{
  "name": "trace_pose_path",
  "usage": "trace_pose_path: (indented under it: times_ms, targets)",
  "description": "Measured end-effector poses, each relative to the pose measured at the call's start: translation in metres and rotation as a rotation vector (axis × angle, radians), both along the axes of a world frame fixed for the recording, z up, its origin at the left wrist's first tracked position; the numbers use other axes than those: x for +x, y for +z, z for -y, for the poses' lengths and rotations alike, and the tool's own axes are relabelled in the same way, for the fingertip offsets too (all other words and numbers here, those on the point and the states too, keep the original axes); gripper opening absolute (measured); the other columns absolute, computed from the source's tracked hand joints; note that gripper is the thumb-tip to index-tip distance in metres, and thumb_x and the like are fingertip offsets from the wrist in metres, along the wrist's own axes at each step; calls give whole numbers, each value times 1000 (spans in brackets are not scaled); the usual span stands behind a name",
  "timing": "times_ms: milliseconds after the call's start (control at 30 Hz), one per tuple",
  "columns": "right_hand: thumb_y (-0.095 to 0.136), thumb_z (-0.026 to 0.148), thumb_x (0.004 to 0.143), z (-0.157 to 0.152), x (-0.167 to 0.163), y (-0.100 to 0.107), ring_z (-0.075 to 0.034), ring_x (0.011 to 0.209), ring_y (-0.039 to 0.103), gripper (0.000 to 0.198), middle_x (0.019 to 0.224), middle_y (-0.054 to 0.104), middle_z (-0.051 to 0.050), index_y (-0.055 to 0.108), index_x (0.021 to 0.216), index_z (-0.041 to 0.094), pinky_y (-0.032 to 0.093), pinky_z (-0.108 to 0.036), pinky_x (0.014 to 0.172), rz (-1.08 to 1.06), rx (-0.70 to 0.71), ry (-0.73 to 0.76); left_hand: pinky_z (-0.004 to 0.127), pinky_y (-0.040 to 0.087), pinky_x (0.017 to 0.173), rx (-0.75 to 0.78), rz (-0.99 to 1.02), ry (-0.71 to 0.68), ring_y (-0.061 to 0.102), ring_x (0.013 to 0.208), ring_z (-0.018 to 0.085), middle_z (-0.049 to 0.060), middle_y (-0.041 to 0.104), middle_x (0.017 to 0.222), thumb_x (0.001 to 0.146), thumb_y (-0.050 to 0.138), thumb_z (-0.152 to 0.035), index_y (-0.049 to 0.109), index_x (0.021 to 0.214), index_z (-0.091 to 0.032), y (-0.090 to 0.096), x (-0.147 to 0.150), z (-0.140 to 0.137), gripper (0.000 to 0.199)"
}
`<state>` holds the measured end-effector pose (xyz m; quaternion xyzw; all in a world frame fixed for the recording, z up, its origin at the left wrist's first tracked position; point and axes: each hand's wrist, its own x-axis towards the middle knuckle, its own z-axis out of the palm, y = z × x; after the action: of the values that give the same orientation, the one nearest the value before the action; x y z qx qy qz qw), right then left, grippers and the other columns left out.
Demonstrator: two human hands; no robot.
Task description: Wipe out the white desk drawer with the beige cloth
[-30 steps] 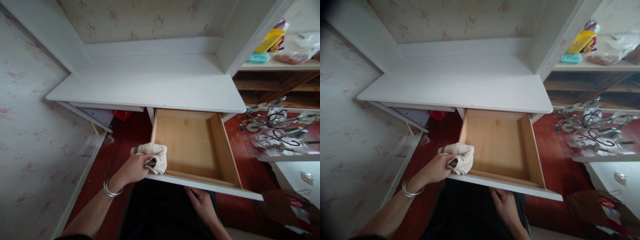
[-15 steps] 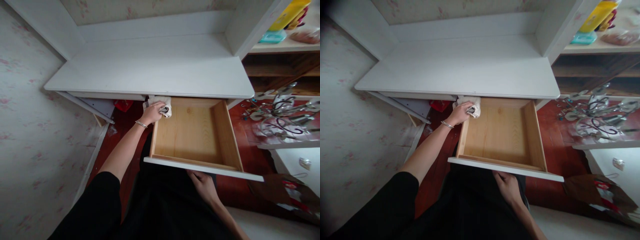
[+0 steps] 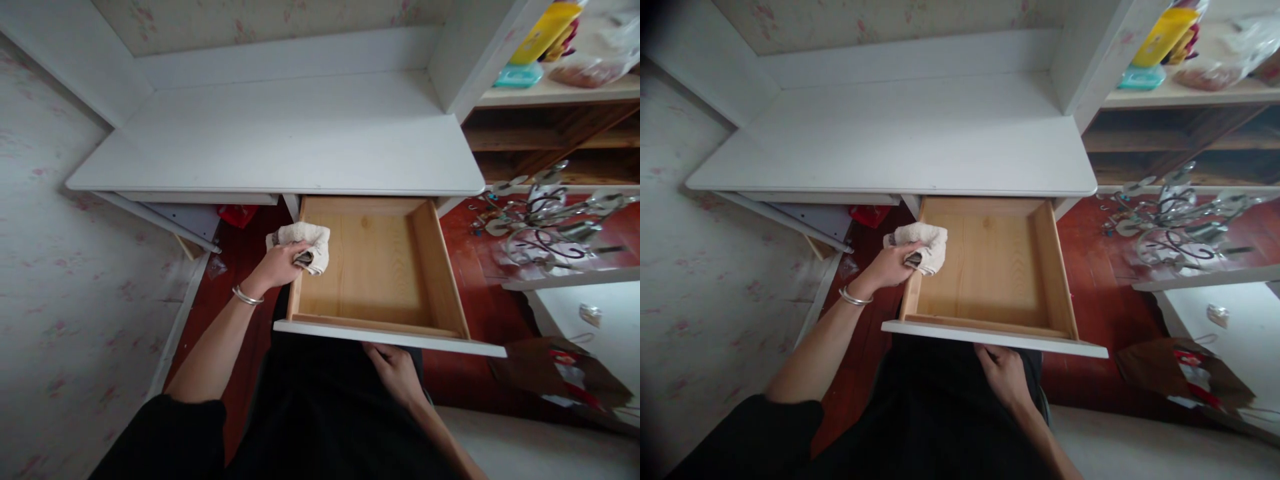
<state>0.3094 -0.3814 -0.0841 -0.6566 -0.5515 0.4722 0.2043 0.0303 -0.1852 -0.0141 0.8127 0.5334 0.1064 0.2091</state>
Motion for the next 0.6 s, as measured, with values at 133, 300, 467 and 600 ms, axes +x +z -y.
trace_pose_path:
  times_ms: [133, 300, 467, 600]
  targets:
    - [46, 56, 89, 0, 1, 0, -26, 73, 66, 49, 65, 68, -2, 71, 67, 20, 47, -30, 67, 3, -9, 6, 29, 47, 97, -213, 83, -72, 63, 109, 17, -1, 67, 119, 75, 51, -9, 61, 125, -29, 15, -15, 45, 55]
    - [46, 57, 89, -1, 0, 3, -28, 79, 67, 49, 70, 70, -2, 71, 70, 21, 48, -31, 70, -16, -37, 14, 25, 47, 91, -501, 101, -133, 67, 94, 15, -4, 73, 100, 70, 48, -5, 70, 101, -27, 37, -26, 78, 44]
    - [46, 57, 90, 0, 0, 3, -27, 76, 66, 49, 71, 71, -1, 71, 70, 21, 49, -30, 70, -34, -3, 13, 25, 47, 83, -507, -25, -188, 67, 89, 17, -1, 73, 95, 74, 51, -13, 69, 88, -25, 57, -13, 70, 25]
    - [46, 57, 90, 1, -1, 3, -28, 81, 66, 47, 78, 73, -3, 72, 74, 21, 48, -31, 74, -37, -15, -1, 23, 46, 73, -525, -63, -347, 67, 80, 17, -1, 73, 89, 78, 56, -23, 69, 84, -25, 65, 12, 50, 14]
